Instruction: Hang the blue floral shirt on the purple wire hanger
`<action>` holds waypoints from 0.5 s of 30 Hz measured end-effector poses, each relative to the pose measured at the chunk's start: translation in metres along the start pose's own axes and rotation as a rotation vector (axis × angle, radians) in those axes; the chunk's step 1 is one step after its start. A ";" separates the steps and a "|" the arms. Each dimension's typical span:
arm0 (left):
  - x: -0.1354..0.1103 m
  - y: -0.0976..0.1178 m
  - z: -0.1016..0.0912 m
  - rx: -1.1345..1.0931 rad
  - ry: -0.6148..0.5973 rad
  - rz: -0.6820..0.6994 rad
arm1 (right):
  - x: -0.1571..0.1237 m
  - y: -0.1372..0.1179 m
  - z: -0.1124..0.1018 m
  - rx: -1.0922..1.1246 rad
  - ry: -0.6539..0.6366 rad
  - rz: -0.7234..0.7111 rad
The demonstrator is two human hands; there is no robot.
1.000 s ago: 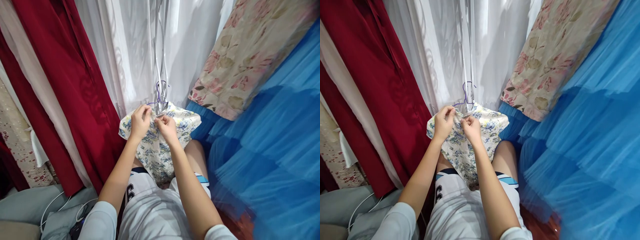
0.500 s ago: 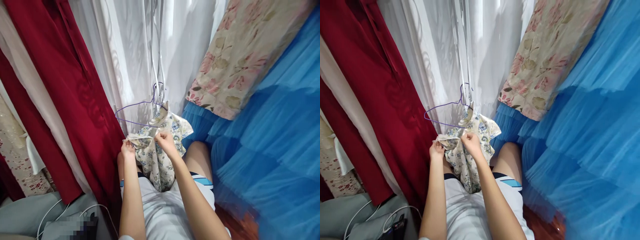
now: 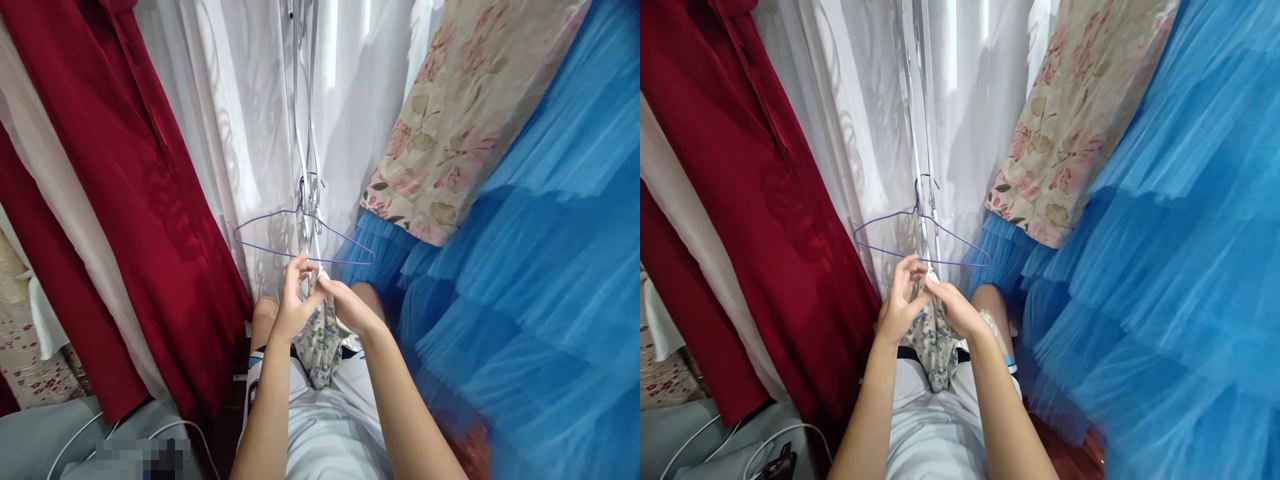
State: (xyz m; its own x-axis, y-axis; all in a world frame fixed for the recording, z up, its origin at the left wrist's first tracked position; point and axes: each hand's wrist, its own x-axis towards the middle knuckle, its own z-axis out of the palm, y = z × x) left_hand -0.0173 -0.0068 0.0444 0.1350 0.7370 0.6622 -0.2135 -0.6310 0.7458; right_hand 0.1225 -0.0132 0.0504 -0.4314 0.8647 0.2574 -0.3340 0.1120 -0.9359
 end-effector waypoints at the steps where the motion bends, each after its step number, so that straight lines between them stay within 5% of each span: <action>1: -0.003 -0.002 0.000 -0.036 -0.067 -0.028 | -0.005 -0.002 0.000 0.003 -0.007 0.005; 4: -0.015 -0.018 0.002 -0.142 -0.383 -0.237 | -0.025 -0.016 -0.012 -0.078 -0.137 0.082; 7: -0.030 -0.036 0.001 0.011 -0.620 -0.408 | -0.049 -0.045 -0.033 -0.275 -0.197 0.114; 11: -0.031 -0.035 -0.024 0.453 -0.556 -0.370 | -0.061 -0.083 -0.073 -0.536 0.189 -0.092; 15: -0.011 -0.012 -0.057 0.692 -0.443 -0.163 | -0.031 -0.101 -0.127 -0.716 0.435 -0.311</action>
State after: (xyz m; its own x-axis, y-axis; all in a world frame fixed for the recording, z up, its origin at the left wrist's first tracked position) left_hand -0.0711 0.0065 0.0245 0.5115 0.7595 0.4018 0.4643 -0.6378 0.6145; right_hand 0.2762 0.0107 0.1068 -0.0034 0.8374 0.5465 0.2832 0.5249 -0.8026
